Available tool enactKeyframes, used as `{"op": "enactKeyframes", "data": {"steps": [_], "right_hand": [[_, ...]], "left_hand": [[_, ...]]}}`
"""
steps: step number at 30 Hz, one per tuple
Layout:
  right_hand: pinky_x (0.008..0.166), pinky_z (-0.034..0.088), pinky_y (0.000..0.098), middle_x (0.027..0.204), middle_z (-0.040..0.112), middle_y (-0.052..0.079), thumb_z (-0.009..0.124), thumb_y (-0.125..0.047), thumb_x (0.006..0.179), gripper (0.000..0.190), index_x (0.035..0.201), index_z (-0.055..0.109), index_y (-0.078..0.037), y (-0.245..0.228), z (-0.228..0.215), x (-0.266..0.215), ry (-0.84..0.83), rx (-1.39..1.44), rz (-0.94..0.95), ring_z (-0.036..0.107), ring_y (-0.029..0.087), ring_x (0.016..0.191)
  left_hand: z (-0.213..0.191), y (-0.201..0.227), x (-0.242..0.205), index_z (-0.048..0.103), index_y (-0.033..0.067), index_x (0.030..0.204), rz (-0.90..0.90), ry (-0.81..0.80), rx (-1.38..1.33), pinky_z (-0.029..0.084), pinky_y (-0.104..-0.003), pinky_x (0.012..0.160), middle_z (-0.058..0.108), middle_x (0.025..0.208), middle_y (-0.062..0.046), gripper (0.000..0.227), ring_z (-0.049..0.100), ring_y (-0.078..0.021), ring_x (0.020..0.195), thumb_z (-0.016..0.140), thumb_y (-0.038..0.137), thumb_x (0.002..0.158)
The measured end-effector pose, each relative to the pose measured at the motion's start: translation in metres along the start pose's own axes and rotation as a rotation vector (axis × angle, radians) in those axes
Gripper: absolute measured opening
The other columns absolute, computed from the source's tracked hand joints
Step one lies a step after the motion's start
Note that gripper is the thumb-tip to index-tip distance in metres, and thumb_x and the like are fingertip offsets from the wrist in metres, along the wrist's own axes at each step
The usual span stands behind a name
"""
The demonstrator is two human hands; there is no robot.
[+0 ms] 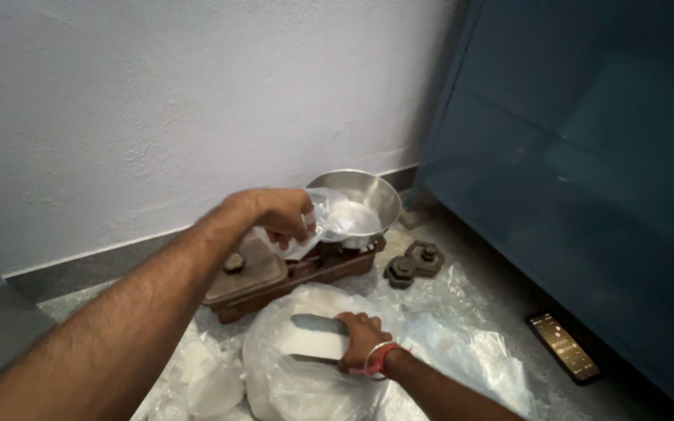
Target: The person scoops a white powder from a large bag using a metal scoop and pours it into a metal bowl placed on a mechanical scale. They repeatedly add powder, adjust the bowl, and tie off small plastic bags containing the powder.
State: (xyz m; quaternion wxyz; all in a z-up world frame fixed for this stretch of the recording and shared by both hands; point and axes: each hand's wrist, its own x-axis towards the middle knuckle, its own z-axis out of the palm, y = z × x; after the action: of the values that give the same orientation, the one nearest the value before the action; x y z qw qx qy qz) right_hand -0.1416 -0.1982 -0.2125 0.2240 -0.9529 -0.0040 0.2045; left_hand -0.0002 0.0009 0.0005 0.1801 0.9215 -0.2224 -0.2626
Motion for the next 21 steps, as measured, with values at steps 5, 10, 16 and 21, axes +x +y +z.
{"op": "enactKeyframes", "data": {"steps": [5,10,16,21], "right_hand": [[0.112,0.041,0.0476,0.141,0.052,0.005,0.091,-0.023,0.052,0.099,0.142,0.05,-0.032,0.015,0.008,0.006,0.019,0.066,-0.044,0.04,0.034,0.137],[0.114,0.044,0.0418,0.138,0.055,0.008,0.089,-0.019,0.052,0.098,0.142,0.052,-0.028,0.035,0.005,0.003,0.027,0.146,-0.109,0.044,0.035,0.134],[0.112,0.045,0.0399,0.139,0.056,0.009,0.088,-0.012,0.052,0.096,0.141,0.054,-0.024,0.05,-0.008,-0.011,0.04,0.287,-0.063,0.049,0.032,0.134],[0.113,0.046,0.0385,0.141,0.055,0.009,0.088,-0.01,0.053,0.099,0.144,0.052,-0.025,0.052,-0.015,-0.023,0.053,0.323,-0.03,0.048,0.031,0.135]], "left_hand": [[-0.004,0.001,-0.002,0.073,0.0046,0.115,-0.008,0.019,-0.012,0.064,-0.035,0.07,0.079,0.095,-0.011,0.034,0.075,-0.0195,0.076,0.075,0.015,0.083],[-0.005,-0.004,-0.002,0.071,0.0031,0.113,-0.012,0.043,-0.018,0.065,-0.035,0.071,0.079,0.095,-0.012,0.033,0.076,-0.0202,0.077,0.076,0.014,0.083],[-0.012,-0.006,0.0,0.071,0.0036,0.113,-0.012,0.06,-0.028,0.064,-0.035,0.072,0.078,0.096,-0.012,0.031,0.076,-0.0203,0.078,0.075,0.014,0.084],[-0.021,0.001,0.0,0.071,0.0045,0.114,0.003,0.088,-0.074,0.064,-0.036,0.074,0.078,0.098,-0.013,0.029,0.076,-0.0215,0.08,0.073,0.011,0.086]]}}
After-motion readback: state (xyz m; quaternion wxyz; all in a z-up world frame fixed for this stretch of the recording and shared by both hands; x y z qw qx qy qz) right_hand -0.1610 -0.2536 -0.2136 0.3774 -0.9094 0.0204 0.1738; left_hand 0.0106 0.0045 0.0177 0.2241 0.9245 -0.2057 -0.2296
